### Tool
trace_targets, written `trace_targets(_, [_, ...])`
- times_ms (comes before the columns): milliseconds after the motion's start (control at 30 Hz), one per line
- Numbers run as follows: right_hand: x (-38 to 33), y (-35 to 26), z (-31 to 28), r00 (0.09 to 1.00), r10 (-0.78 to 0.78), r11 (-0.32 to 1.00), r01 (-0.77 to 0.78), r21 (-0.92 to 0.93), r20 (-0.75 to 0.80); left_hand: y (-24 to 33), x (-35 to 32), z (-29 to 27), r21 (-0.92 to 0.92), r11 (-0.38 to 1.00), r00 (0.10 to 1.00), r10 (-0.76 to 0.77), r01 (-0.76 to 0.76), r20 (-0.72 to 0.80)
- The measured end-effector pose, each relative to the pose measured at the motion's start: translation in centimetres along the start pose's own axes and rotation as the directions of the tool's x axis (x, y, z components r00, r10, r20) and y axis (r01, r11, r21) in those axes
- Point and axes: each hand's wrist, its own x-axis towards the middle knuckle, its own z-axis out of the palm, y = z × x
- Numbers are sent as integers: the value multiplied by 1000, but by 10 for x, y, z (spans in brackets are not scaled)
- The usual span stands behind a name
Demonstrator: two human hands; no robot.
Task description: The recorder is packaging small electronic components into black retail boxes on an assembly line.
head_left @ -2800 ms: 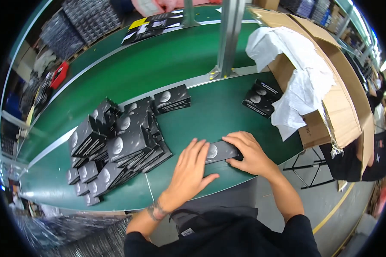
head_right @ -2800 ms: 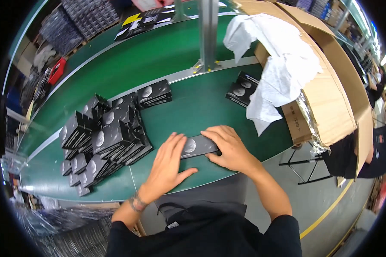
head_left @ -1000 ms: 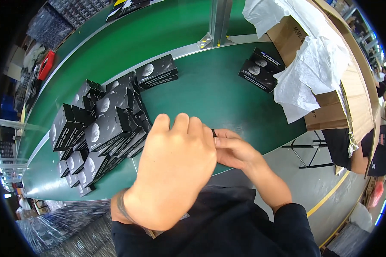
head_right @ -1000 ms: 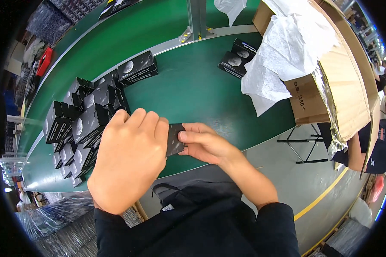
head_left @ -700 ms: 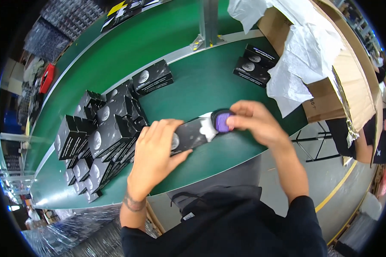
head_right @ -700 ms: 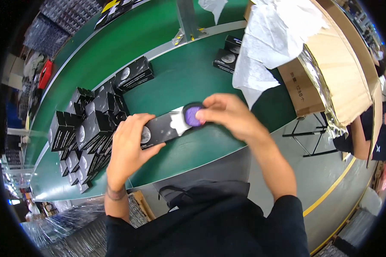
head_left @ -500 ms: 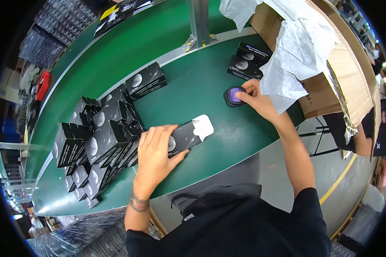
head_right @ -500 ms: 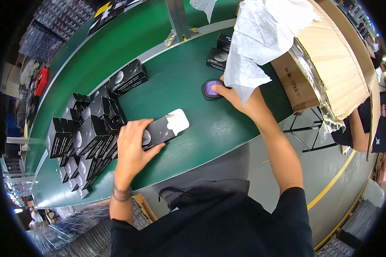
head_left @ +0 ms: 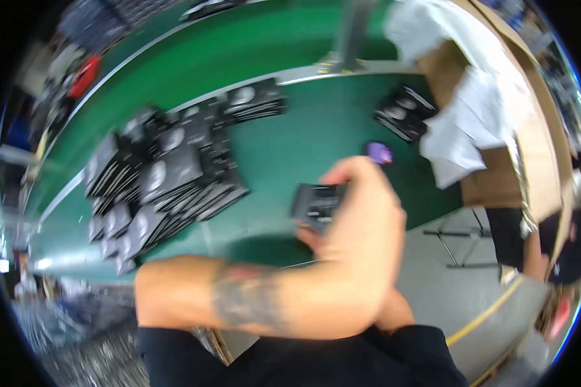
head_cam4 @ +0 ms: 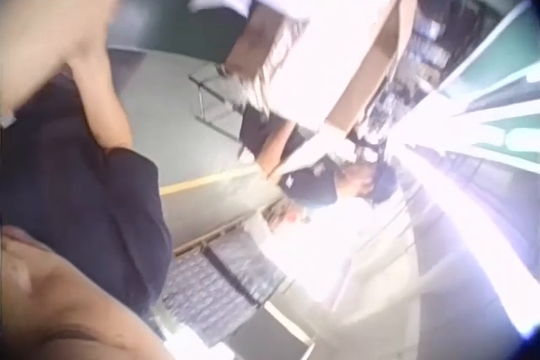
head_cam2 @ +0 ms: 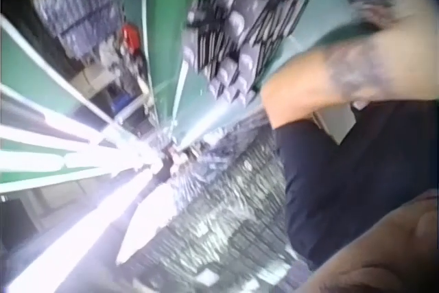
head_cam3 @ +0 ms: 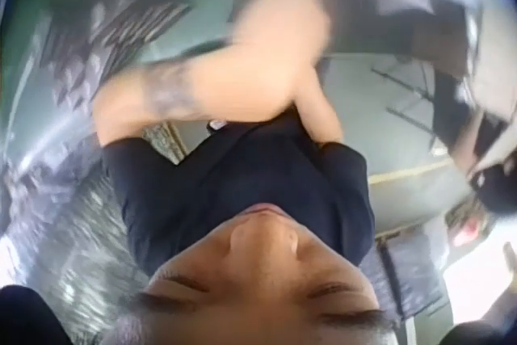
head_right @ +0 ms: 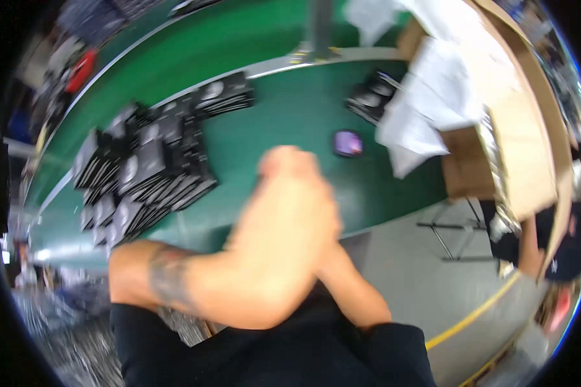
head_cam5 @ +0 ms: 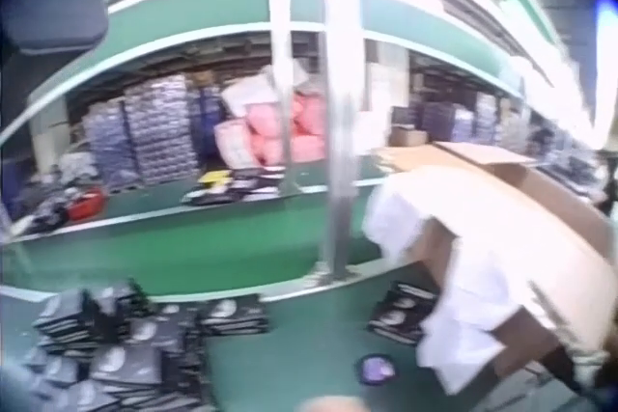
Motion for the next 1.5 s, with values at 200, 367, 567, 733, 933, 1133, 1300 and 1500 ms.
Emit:
trace_targets(200, [-12, -27, -9, 978, 183, 955, -152, 256, -100, -30, 4, 6, -275, 929, 968, 252, -248, -21])
trace_targets(367, [-2, -17, -25, 989, 124, 982, -110, 156, -84, -36, -33, 40, -368, 929, 951, -82, -35, -297])
trace_targets(567, [8, -36, -24, 999, 51, 981, -49, 188, -6, -49, -44, 105, -642, 744, 816, -246, -187, -524])
trace_targets(733, [5, -44, -43, 998, 10, 946, -32, 323, 70, -29, -53, 150, -738, 657, 787, -371, -154, -494])
trace_targets(933, [6, -27, -33, 964, 175, 978, -194, 77, 201, -26, -38, 113, -477, 879, 881, -223, -4, -417])
trace_targets(1133, [-5, -27, -38, 982, 55, 956, -104, 273, 180, -29, -22, 73, -360, 933, 901, -173, 20, -398])
trace_targets(1300, [-21, -63, -54, 995, -71, 992, 63, -110, -75, -18, -24, 163, -727, 636, 829, -241, -258, -505])
trace_targets(1500, [-25, -71, -71, 988, -146, 975, 153, -163, 53, 18, -12, 206, -802, 586, 768, -459, -116, -447])
